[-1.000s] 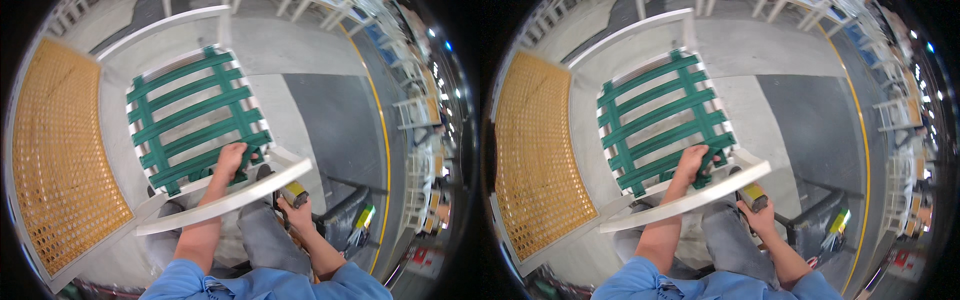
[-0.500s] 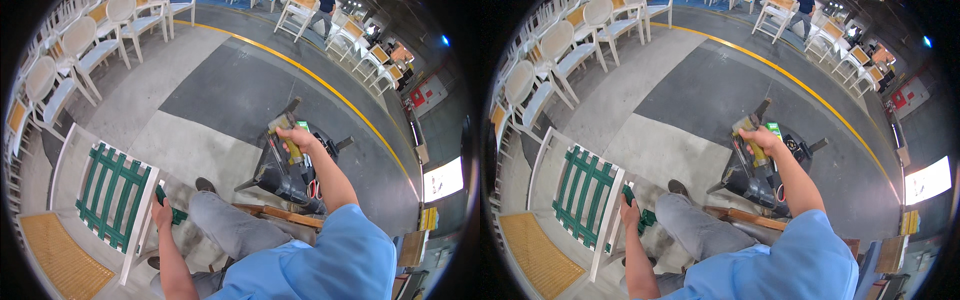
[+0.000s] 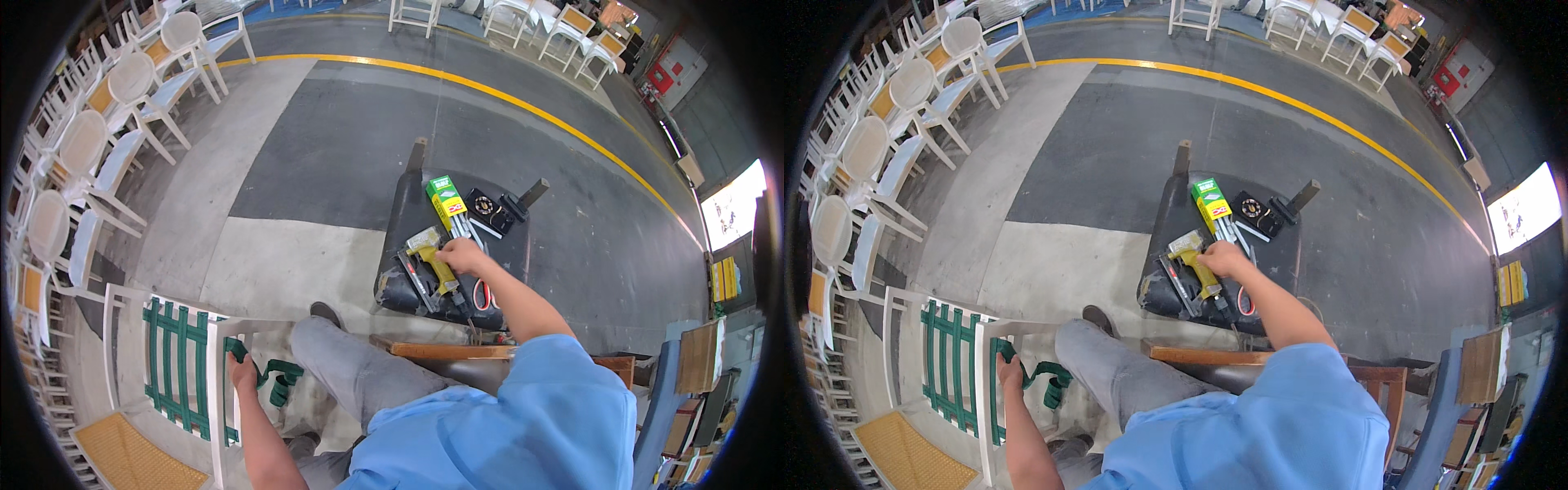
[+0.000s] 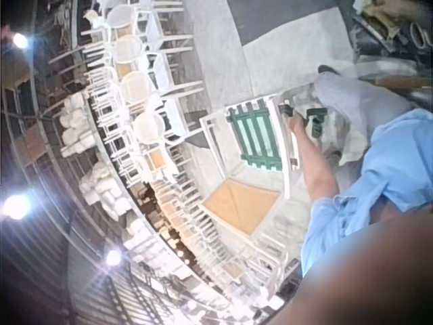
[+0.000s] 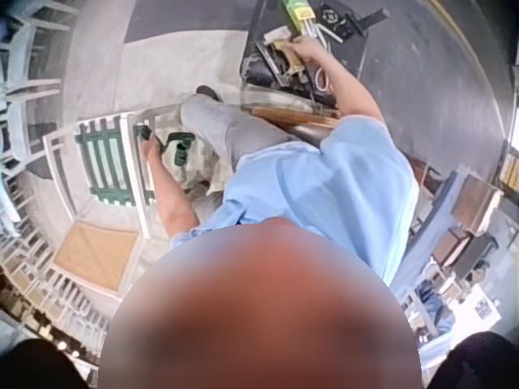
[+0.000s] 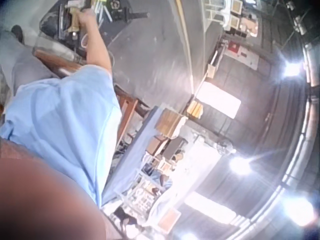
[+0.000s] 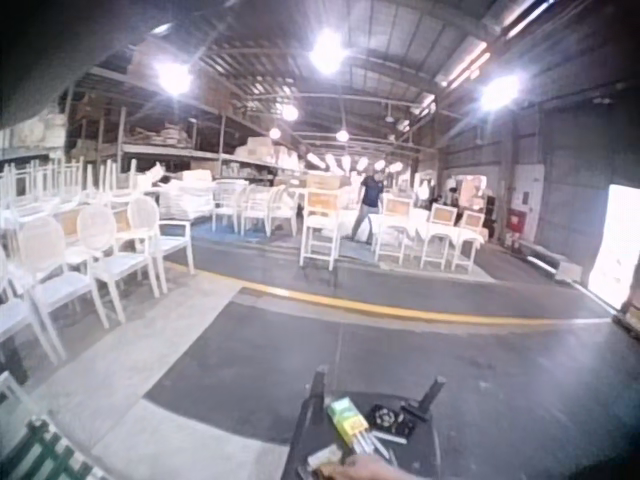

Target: The person weaves green straps into the seat of a white chair frame. They thread the straps through the frame, use a staple gun to secure them, and trim excess material with scissors.

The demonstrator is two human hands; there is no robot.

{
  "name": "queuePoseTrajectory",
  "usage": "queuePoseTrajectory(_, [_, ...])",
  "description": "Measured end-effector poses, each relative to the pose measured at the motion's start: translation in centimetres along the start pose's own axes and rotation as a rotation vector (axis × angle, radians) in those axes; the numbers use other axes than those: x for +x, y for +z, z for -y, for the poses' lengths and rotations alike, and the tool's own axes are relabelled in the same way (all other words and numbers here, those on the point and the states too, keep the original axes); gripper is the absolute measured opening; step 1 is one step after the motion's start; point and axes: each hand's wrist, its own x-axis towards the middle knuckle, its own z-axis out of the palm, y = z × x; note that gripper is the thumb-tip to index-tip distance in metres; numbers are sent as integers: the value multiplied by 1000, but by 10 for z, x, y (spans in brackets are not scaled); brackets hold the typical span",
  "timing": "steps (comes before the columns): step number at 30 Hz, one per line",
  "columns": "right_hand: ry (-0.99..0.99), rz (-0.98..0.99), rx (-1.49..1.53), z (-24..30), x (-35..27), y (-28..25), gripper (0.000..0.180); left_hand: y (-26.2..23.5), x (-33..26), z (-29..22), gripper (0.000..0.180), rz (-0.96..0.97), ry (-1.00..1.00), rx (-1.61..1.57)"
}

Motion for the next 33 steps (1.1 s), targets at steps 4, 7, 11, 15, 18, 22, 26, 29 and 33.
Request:
queuePoseTrajectory(4, [17, -27, -386, -24, -32, -22, 46, -15, 4, 24, 70, -5, -27, 4])
queuePoseTrajectory(7, [-7, 21, -328, -67, -66, -16, 83, -20, 16, 27, 72, 33, -42, -45])
queuePoseTrajectory(11, [75, -86, -277, -83, -87, 21, 107, -21, 5, 23, 78, 33, -114, 0])
queuePoseTrajectory(15, [109, -187, -248, -104, -89, 18, 103, -17, 3, 18, 72, 2, -111, -76])
queuePoseTrajectory(18, [162, -122, -176, -92, -91, 26, 92, -27, 0, 53, 60, -14, -114, -239])
queuePoseTrajectory(22, [265, -132, 319, -120, -135, -10, 87, -11, 1, 54, 42, 37, -114, -482])
queuePoseTrajectory(26, [-64, -22, 533, -61, -160, -16, 79, -23, 2, 80, 40, 244, -180, -780])
queuePoseTrajectory(29, [-387, 97, 554, 20, -151, 7, 75, -27, 6, 78, 34, 325, -170, -1369])
queuePoseTrajectory(33, [-1047, 219, 6, 161, -142, 73, 61, -17, 13, 80, 29, 154, -211, -1789])
